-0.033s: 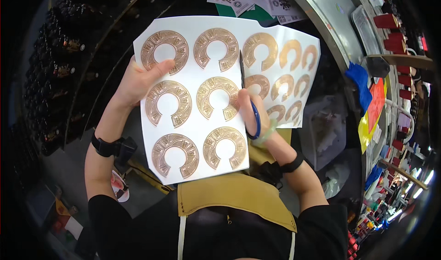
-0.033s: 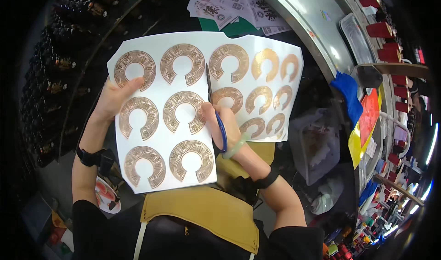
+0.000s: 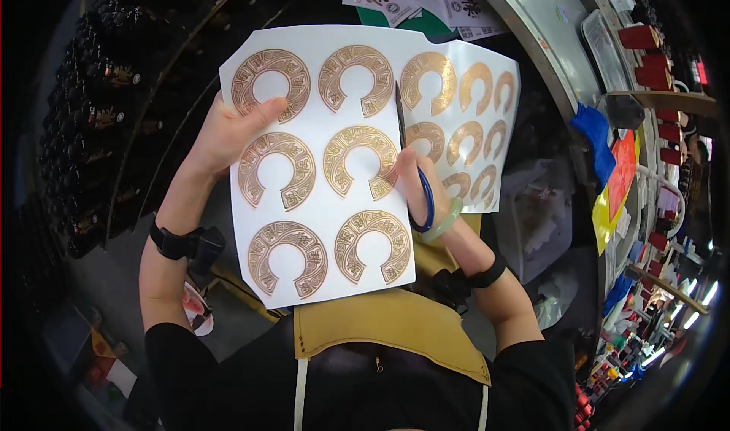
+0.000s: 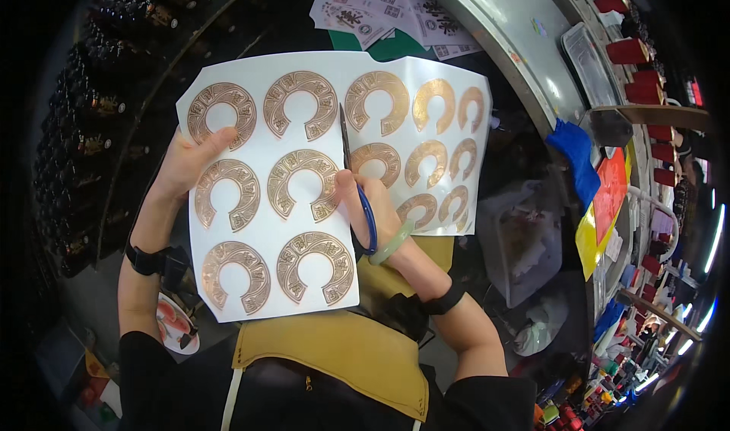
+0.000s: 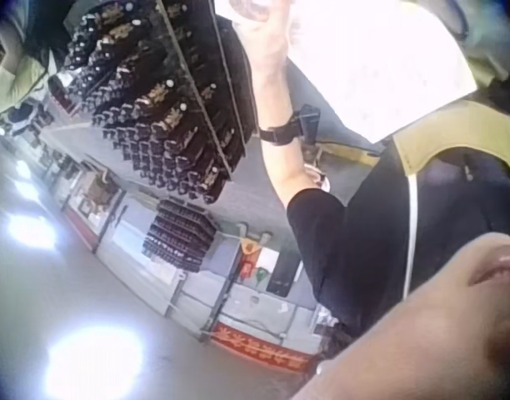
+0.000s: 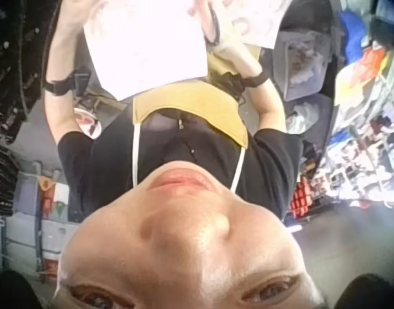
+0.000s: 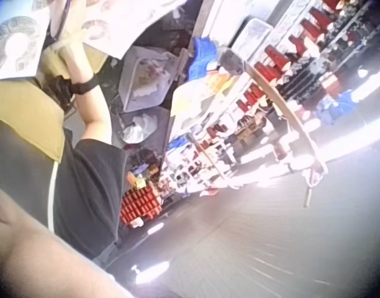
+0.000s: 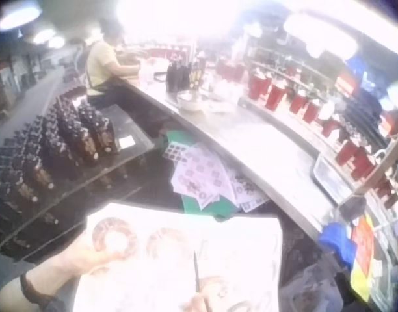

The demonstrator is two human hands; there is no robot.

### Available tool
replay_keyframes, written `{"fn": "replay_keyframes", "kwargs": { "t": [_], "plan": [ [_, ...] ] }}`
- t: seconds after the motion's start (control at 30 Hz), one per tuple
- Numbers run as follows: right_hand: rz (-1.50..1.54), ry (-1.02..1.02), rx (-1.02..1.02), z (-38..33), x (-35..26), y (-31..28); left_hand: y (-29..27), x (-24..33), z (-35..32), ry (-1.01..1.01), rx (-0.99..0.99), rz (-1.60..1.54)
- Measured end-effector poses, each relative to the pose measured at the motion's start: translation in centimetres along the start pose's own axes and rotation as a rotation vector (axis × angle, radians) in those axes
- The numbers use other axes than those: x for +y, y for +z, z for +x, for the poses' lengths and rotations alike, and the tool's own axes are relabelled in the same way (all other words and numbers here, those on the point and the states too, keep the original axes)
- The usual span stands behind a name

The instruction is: Cutting sheets of gold circular labels with scissors at a factory workstation.

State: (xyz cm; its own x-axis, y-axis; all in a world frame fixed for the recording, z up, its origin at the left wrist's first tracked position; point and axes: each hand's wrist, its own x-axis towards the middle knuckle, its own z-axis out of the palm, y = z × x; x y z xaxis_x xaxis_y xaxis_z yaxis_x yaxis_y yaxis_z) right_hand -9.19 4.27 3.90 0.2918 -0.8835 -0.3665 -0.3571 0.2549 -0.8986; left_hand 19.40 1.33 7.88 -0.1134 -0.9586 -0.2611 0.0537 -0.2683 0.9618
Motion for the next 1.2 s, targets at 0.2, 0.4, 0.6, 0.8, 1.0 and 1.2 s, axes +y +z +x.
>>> {"fn": "replay_keyframes", "kwargs": {
  "t": [0.2,0.4,0.6,0.8,1.0,1.2],
  "plan": [
    [0.087,0.047,-0.091,1.8,-0.7,-0.7,-0.1,0.6,0.0,-0.035,0.009,-0.021],
    [0.150,-0.030,-0.062,2.8,-1.3,-0.3,0.1,0.5,-0.1,-0.026,0.029,-0.054],
    [0.132,-0.079,0.038,2.9,-0.3,0.6,0.0,0.2,0.2,-0.006,0.012,-0.052],
    [0.233,0.025,-0.046,2.7,0.2,1.0,-0.1,0.0,0.3,-0.026,0.007,-0.019],
    [0.412,0.144,-0.275,4.1,-1.4,-0.7,0.3,0.5,0.2,-0.043,-0.023,-0.029],
    [0.104,0.046,0.026,4.6,-0.5,0.6,0.2,0.9,0.5,-0.008,-0.007,-0.036]
  ]
}}
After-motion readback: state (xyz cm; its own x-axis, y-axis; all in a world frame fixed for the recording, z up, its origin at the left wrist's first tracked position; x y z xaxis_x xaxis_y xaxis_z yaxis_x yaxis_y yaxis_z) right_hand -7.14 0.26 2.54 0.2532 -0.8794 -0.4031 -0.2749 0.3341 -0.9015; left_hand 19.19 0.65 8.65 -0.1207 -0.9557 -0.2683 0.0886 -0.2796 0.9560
